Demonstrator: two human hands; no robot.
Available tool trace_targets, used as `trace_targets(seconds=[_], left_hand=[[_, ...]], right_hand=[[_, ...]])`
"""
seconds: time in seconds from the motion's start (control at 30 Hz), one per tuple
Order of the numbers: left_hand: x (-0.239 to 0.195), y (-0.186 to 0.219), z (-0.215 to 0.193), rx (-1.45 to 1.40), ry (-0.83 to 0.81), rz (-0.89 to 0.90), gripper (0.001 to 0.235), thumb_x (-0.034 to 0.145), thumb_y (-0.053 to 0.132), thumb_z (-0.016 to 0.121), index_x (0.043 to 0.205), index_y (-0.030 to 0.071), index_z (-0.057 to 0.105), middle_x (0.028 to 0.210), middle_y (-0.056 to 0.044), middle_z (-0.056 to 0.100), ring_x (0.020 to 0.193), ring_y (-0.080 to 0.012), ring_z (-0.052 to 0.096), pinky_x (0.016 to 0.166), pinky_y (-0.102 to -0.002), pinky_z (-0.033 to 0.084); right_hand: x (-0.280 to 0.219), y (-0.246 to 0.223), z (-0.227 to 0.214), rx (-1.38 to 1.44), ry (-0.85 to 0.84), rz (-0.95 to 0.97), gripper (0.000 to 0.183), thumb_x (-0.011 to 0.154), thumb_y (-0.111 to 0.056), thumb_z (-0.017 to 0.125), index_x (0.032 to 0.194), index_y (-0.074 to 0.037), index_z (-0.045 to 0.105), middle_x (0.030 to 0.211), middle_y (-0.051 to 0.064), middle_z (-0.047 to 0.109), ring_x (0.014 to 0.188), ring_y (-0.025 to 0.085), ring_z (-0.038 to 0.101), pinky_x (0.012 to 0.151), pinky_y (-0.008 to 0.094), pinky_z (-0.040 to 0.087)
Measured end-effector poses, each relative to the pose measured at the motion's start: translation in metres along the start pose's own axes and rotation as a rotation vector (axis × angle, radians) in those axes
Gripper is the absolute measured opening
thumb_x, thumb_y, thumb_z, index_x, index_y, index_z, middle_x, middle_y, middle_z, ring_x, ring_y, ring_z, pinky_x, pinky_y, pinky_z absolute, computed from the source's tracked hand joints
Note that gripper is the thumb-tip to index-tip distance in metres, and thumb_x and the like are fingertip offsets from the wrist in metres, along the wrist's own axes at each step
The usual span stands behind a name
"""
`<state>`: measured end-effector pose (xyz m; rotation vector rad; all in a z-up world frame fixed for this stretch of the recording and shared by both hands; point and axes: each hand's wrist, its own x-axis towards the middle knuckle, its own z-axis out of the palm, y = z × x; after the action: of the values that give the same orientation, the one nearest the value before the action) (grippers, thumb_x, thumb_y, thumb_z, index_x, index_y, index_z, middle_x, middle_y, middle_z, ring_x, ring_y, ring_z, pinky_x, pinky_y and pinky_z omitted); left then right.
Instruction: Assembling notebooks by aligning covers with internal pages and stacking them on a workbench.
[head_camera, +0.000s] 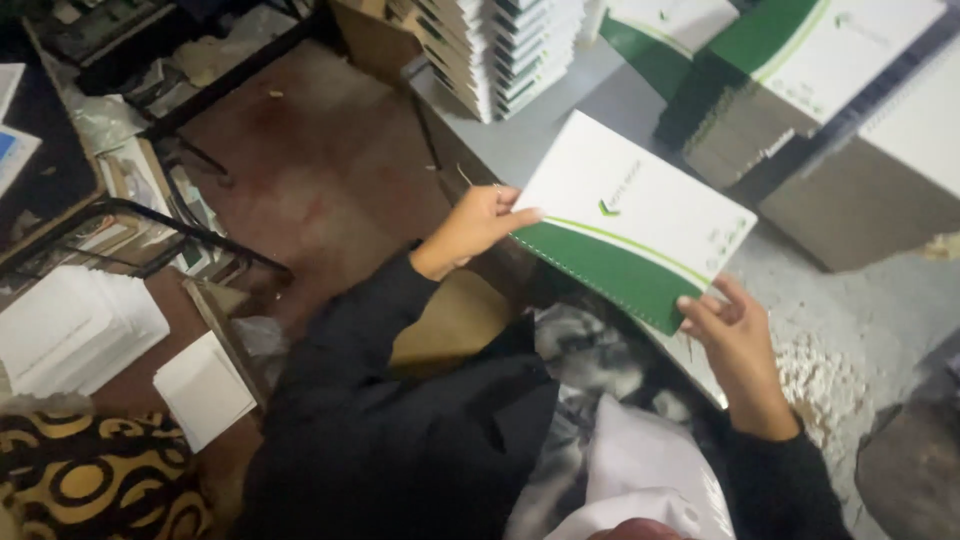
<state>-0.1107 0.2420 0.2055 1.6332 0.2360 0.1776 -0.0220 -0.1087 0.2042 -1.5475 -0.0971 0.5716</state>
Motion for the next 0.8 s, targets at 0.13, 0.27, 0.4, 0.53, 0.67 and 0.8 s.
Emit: trace_targets(seconds=[0.13, 0.27, 0.4, 0.53, 0.67, 0.8], left_hand=[[-0.006, 0.048, -0.042, -0.008, 0.049, -0.044, 0.041, 0.089, 0.025, 0.075, 0.121, -0.001, 0.07, 0.12, -0.008, 0.075, 0.104, -0.0112, 0.071, 0.094, -0.023, 0.054], [-0.017, 0.042, -0.068, -0.083, 0.043, -0.019, 0.041, 0.093, 0.022, 0.07, 0.127, -0.001, 0.062, 0.128, -0.011, 0.071, 0.111, -0.0171, 0.07, 0.098, -0.028, 0.056], [-0.021, 0.016, -0.087, -0.163, 0.054, -0.075, 0.044, 0.088, 0.023, 0.077, 0.122, -0.001, 0.064, 0.123, -0.011, 0.073, 0.108, -0.0175, 0.071, 0.096, -0.027, 0.056], [-0.028, -0.011, -0.088, -0.116, -0.056, -0.105, 0.039, 0.089, 0.021, 0.077, 0.121, 0.001, 0.067, 0.12, -0.006, 0.072, 0.108, -0.0136, 0.068, 0.096, -0.026, 0.053], [-0.022, -0.031, -0.073, -0.19, -0.29, -0.081, 0.032, 0.088, 0.013, 0.079, 0.115, 0.0, 0.069, 0.112, -0.003, 0.073, 0.098, -0.0091, 0.067, 0.089, -0.022, 0.055], [-0.033, -0.01, -0.049, -0.281, -0.314, -0.219, 0.036, 0.084, 0.013, 0.085, 0.112, -0.004, 0.069, 0.094, -0.008, 0.075, 0.081, -0.0127, 0.072, 0.072, -0.03, 0.063]], right_hand=[[0.041, -0.037, 0.027, -0.017, -0.054, 0.032, 0.051, 0.085, -0.012, 0.076, 0.132, -0.013, 0.056, 0.098, 0.007, 0.071, 0.082, 0.012, 0.064, 0.074, 0.025, 0.052], [0.048, -0.048, 0.055, -0.051, -0.233, 0.032, 0.054, 0.088, -0.009, 0.069, 0.141, -0.007, 0.055, 0.108, 0.011, 0.072, 0.097, 0.017, 0.068, 0.086, 0.034, 0.055], [0.103, 0.02, 0.015, 0.25, -0.535, 0.14, 0.082, 0.06, 0.029, 0.05, 0.139, 0.005, 0.054, 0.087, 0.006, 0.055, 0.092, 0.027, 0.065, 0.097, 0.063, 0.054], [0.128, -0.02, 0.0, 0.405, -0.909, 0.156, 0.085, 0.101, -0.072, 0.047, 0.145, 0.001, 0.056, 0.137, 0.027, 0.065, 0.12, 0.04, 0.066, 0.096, 0.059, 0.054], [0.146, -0.05, 0.022, 0.069, -1.136, 0.218, 0.062, 0.101, -0.033, 0.054, 0.147, 0.008, 0.048, 0.127, 0.03, 0.071, 0.111, 0.042, 0.072, 0.093, 0.055, 0.058], [0.103, -0.068, 0.059, -0.146, -1.11, 0.1, 0.049, 0.088, -0.008, 0.067, 0.13, 0.016, 0.061, 0.09, 0.036, 0.082, 0.075, 0.042, 0.084, 0.057, 0.056, 0.068]])
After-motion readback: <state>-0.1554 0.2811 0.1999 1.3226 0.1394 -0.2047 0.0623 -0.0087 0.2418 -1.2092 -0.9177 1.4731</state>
